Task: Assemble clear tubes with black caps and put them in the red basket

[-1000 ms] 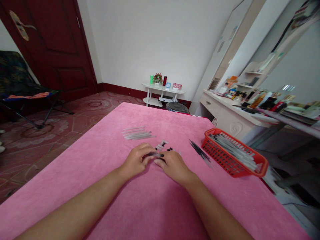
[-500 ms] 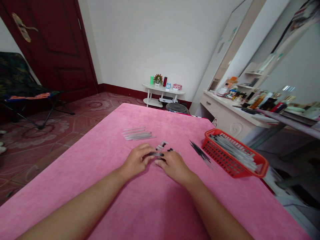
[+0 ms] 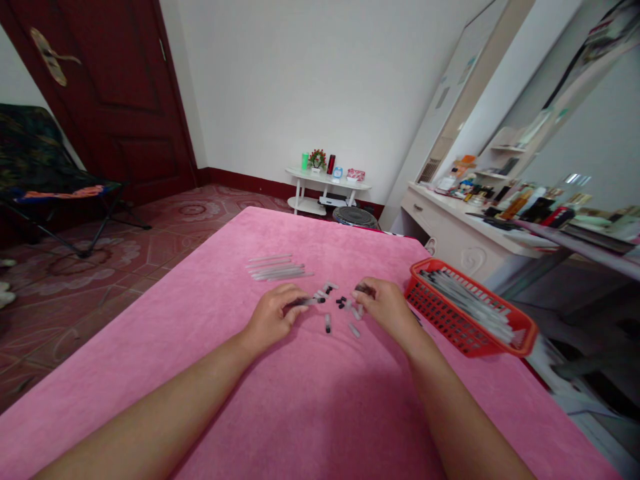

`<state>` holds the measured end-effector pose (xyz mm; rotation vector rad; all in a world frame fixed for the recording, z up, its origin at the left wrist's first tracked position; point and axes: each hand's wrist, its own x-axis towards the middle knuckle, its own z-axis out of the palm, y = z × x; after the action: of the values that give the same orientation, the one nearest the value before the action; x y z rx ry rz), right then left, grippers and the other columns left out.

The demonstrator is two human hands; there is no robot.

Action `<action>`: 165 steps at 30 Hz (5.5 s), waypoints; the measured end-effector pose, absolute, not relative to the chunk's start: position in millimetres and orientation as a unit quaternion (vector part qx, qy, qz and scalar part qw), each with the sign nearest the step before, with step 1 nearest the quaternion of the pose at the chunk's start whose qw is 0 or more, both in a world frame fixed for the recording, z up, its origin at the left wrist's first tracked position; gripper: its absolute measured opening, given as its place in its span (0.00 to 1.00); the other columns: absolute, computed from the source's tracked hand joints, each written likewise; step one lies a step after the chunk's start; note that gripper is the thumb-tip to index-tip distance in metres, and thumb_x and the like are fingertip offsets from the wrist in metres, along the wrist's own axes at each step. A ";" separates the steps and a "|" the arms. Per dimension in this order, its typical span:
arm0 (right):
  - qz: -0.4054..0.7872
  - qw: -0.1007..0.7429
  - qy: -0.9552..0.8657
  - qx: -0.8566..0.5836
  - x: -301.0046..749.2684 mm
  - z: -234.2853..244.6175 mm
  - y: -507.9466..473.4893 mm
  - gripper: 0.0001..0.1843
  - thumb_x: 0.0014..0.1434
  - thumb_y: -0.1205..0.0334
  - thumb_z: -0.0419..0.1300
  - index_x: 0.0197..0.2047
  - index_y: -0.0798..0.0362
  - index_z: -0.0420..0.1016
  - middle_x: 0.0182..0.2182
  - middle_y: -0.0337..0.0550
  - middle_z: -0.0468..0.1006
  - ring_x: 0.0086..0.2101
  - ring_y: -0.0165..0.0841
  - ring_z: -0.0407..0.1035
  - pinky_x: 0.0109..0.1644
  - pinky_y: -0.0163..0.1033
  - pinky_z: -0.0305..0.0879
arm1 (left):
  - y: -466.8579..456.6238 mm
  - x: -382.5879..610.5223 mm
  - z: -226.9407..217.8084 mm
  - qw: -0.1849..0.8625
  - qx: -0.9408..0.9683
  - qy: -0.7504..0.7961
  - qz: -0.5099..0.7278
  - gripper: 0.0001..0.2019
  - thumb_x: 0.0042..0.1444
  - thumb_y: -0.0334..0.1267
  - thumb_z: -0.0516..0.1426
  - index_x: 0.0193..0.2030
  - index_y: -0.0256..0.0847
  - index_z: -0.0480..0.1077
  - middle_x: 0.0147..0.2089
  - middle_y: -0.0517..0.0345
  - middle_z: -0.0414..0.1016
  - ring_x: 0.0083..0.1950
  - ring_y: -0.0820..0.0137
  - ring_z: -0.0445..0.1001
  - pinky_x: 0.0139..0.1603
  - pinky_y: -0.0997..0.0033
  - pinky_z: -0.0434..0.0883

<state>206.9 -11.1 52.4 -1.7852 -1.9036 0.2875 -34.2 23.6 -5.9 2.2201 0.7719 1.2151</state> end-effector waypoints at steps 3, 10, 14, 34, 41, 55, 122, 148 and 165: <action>0.120 0.231 -0.707 -0.658 210.4 49.8 -10.7 0.06 0.53 0.64 0.59 0.31 0.54 0.78 0.28 0.43 0.79 0.28 0.31 0.69 0.32 0.34 0.57 | 23.8 -33.9 -5.3 0.244 0.813 0.283 0.446 0.08 0.59 0.38 0.55 0.39 0.38 0.75 0.36 0.52 0.75 0.38 0.68 0.71 0.41 0.69 0.67; 0.116 0.163 -0.739 -0.643 172.9 30.2 -22.4 0.08 0.55 0.57 0.61 0.33 0.51 0.78 0.31 0.42 0.80 0.30 0.32 0.71 0.31 0.34 0.54 | 24.2 -33.2 -5.1 0.245 0.812 0.288 0.445 0.07 0.58 0.36 0.56 0.38 0.38 0.75 0.34 0.53 0.75 0.36 0.69 0.71 0.39 0.70 0.67; 0.082 0.109 -0.739 -0.660 159.8 29.7 -27.9 0.12 0.51 0.52 0.64 0.37 0.49 0.77 0.32 0.44 0.80 0.34 0.36 0.72 0.33 0.36 0.56 | 24.1 -33.4 -5.4 0.251 0.811 0.284 0.446 0.07 0.58 0.36 0.57 0.37 0.38 0.75 0.34 0.53 0.75 0.37 0.69 0.72 0.39 0.71 0.67; 0.170 0.260 -0.758 -0.574 153.2 31.8 -26.0 0.07 0.57 0.68 0.54 0.39 0.52 0.72 0.34 0.41 0.78 0.33 0.31 0.70 0.36 0.33 0.58 | 23.0 -27.6 2.8 0.580 0.412 0.307 0.633 0.20 0.47 0.42 0.66 0.40 0.39 0.63 0.44 0.48 0.79 0.44 0.59 0.79 0.38 0.65 0.77; 0.162 0.289 -0.757 -0.563 152.3 30.8 -25.4 0.08 0.56 0.69 0.55 0.39 0.52 0.74 0.34 0.41 0.78 0.34 0.31 0.70 0.38 0.33 0.60 | 23.2 -26.0 0.1 0.603 0.393 0.312 0.620 0.19 0.46 0.41 0.67 0.40 0.39 0.64 0.38 0.50 0.79 0.39 0.63 0.80 0.36 0.68 0.77; 0.109 0.329 -0.751 -0.562 151.2 33.5 -26.7 0.09 0.59 0.65 0.56 0.40 0.51 0.76 0.33 0.40 0.76 0.33 0.30 0.67 0.37 0.33 0.59 | 25.4 -26.5 -2.3 0.627 0.352 0.340 0.606 0.21 0.42 0.41 0.68 0.39 0.36 0.66 0.32 0.59 0.78 0.32 0.71 0.79 0.36 0.70 0.78; 0.094 0.308 -0.753 -0.573 157.4 28.8 -24.0 0.07 0.57 0.68 0.58 0.38 0.51 0.75 0.35 0.40 0.77 0.35 0.32 0.69 0.38 0.34 0.60 | 18.5 -23.9 1.5 0.558 0.404 0.347 0.636 0.18 0.43 0.40 0.67 0.36 0.38 0.65 0.31 0.57 0.76 0.33 0.66 0.78 0.32 0.69 0.77; 0.127 0.288 -0.752 -0.579 158.1 28.6 -23.8 0.07 0.55 0.68 0.58 0.37 0.51 0.75 0.34 0.40 0.78 0.32 0.32 0.69 0.36 0.33 0.58 | 14.4 -22.6 3.5 0.622 0.389 0.310 0.605 0.18 0.44 0.36 0.67 0.36 0.39 0.61 0.35 0.55 0.79 0.37 0.64 0.80 0.37 0.64 0.78; 0.141 0.283 -0.759 -0.569 159.5 26.3 -23.1 0.10 0.54 0.69 0.58 0.40 0.50 0.76 0.34 0.40 0.78 0.34 0.32 0.69 0.38 0.34 0.60 | 14.5 -22.4 3.5 0.618 0.387 0.312 0.610 0.19 0.44 0.37 0.67 0.37 0.39 0.62 0.34 0.56 0.79 0.36 0.64 0.80 0.38 0.61 0.78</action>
<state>159.5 -23.1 26.3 -1.5247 -2.0324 0.3768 -22.4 14.5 3.5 0.8899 0.7172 1.4031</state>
